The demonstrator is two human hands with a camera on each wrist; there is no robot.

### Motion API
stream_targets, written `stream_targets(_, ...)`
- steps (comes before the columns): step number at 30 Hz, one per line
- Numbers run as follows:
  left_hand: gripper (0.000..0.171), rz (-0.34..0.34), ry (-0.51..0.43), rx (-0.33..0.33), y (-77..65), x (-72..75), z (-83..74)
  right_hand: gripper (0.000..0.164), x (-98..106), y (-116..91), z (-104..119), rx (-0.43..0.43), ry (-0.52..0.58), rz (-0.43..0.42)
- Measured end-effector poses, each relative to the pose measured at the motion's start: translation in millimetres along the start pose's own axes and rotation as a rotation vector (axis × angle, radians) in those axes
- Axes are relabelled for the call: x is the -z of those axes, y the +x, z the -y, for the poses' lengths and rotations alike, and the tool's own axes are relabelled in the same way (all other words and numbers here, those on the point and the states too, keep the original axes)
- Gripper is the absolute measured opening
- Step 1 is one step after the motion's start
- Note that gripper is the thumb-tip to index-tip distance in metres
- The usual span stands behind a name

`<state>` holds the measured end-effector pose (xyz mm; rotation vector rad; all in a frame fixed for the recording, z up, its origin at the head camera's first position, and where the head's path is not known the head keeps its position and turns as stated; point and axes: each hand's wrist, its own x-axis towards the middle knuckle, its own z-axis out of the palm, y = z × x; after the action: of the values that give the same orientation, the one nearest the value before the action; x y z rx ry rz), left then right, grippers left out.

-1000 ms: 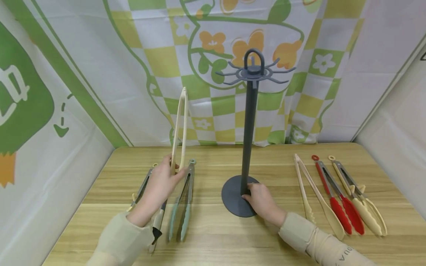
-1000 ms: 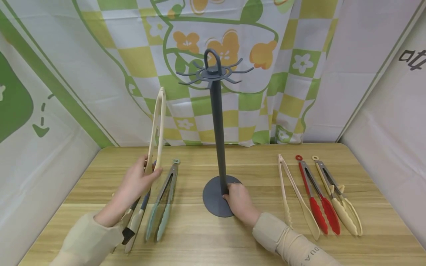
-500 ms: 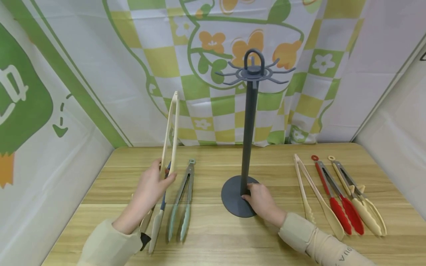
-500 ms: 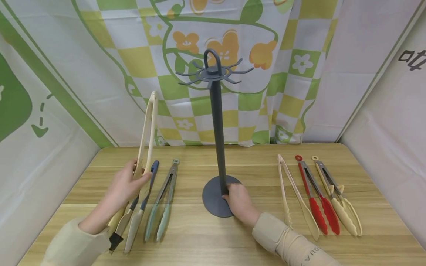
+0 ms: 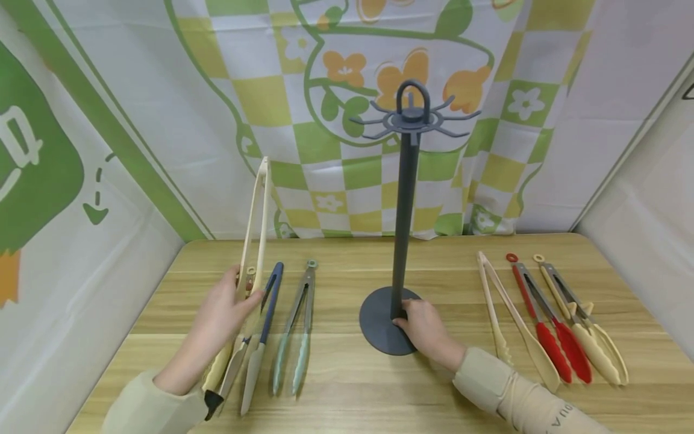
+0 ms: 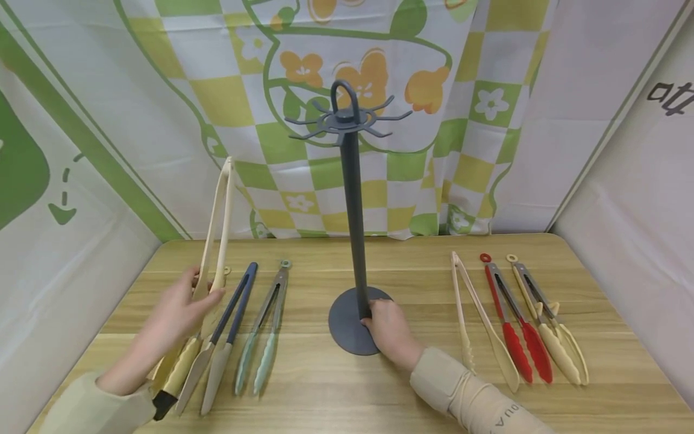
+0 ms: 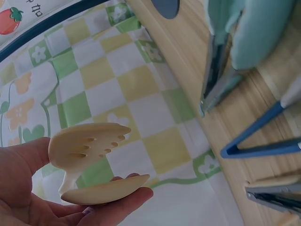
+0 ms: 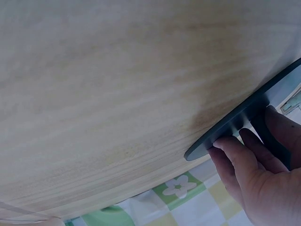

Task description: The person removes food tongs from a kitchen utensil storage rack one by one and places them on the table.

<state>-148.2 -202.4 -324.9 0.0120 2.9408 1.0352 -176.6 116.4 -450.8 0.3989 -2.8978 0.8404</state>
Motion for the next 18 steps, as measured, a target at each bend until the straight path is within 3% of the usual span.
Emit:
stream_targets(6,0.059,-0.005,-0.013,0.002,-4.6,6.6,14.0,0.025,0,0,0,0.004,0.001,-0.006)
stream_targets(18,0.062,0.0,0.069,0.035,-11.0,18.7,34.5,0.024,0,-1,1,0.007,-0.006,-0.014)
